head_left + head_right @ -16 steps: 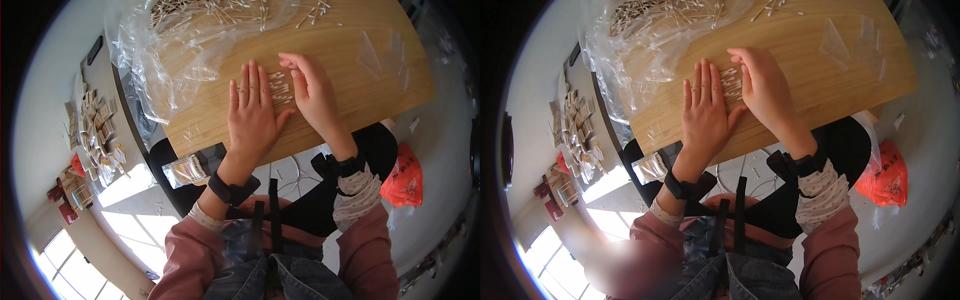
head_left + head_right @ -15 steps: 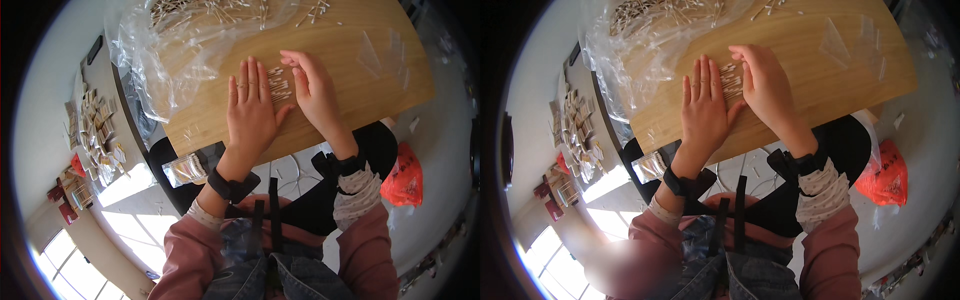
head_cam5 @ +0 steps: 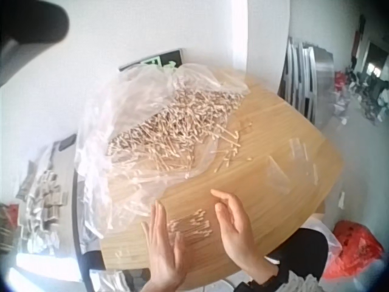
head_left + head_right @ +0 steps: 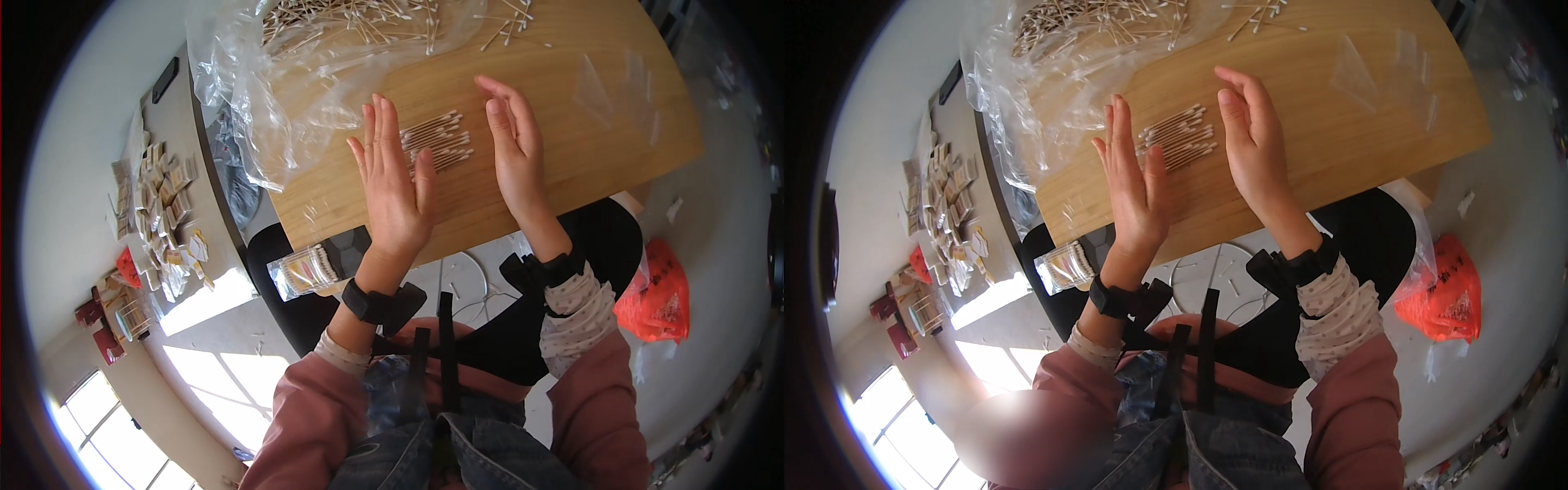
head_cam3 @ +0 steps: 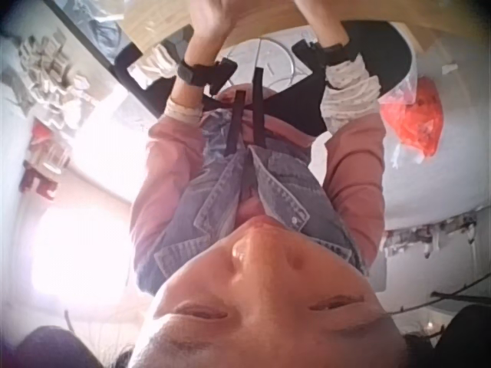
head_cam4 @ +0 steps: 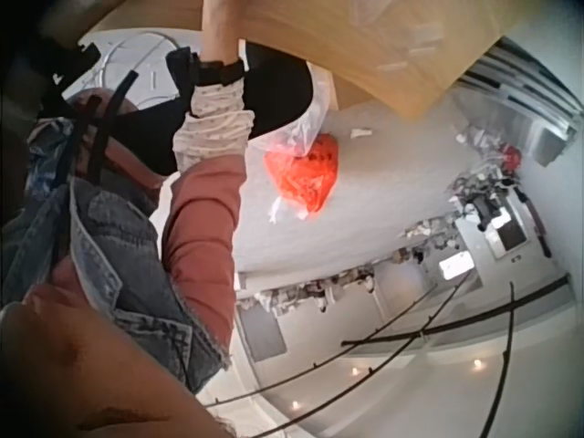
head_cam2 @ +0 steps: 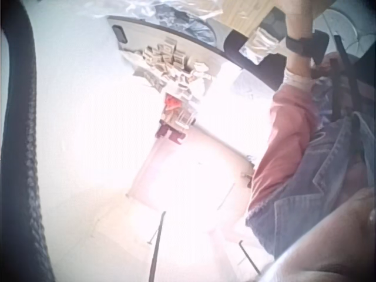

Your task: Arranging and packaging cotton swabs into small boxes.

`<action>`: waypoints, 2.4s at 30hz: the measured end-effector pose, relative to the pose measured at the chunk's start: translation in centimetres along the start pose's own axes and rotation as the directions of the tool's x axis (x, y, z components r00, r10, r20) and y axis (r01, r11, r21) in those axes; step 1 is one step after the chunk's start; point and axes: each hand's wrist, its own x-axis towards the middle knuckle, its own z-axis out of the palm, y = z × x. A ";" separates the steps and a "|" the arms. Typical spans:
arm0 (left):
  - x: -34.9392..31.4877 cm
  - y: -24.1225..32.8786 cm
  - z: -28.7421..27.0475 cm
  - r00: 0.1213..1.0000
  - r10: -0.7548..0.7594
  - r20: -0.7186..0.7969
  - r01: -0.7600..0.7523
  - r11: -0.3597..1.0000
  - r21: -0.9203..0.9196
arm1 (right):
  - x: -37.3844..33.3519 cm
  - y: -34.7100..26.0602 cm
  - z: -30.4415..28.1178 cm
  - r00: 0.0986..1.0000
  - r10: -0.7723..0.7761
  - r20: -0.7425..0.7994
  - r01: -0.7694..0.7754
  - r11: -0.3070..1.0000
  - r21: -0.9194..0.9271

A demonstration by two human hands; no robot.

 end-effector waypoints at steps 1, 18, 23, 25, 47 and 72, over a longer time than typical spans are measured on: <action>-0.2 -0.2 -0.2 1.000 0.001 0.001 -0.001 1.000 0.003 | 0.2 -0.1 0.2 1.000 0.000 -0.001 0.000 1.000 0.003; 1.3 1.6 2.1 0.912 -0.409 -0.039 0.168 0.457 -0.873 | -0.3 -0.2 2.7 0.998 0.022 0.066 -0.032 0.985 0.170; 1.5 1.3 1.9 0.910 -0.414 -0.024 0.176 0.437 -0.882 | -0.4 -0.5 2.9 0.994 0.092 0.056 -0.102 0.971 0.214; 1.3 1.0 1.9 0.918 -0.394 -0.041 0.152 0.445 -0.883 | -0.7 -0.8 3.1 0.994 0.055 0.096 -0.074 0.977 0.198; 4.0 -0.4 -1.9 0.959 0.136 0.248 -0.186 0.964 0.192 | 0.7 -1.8 0.5 0.998 0.065 -0.007 -0.062 0.977 0.205; 0.9 -0.3 -4.4 0.962 0.088 0.260 -0.074 0.995 -0.061 | -11.9 -14.2 -25.2 0.936 0.023 -0.352 -0.345 0.276 -0.897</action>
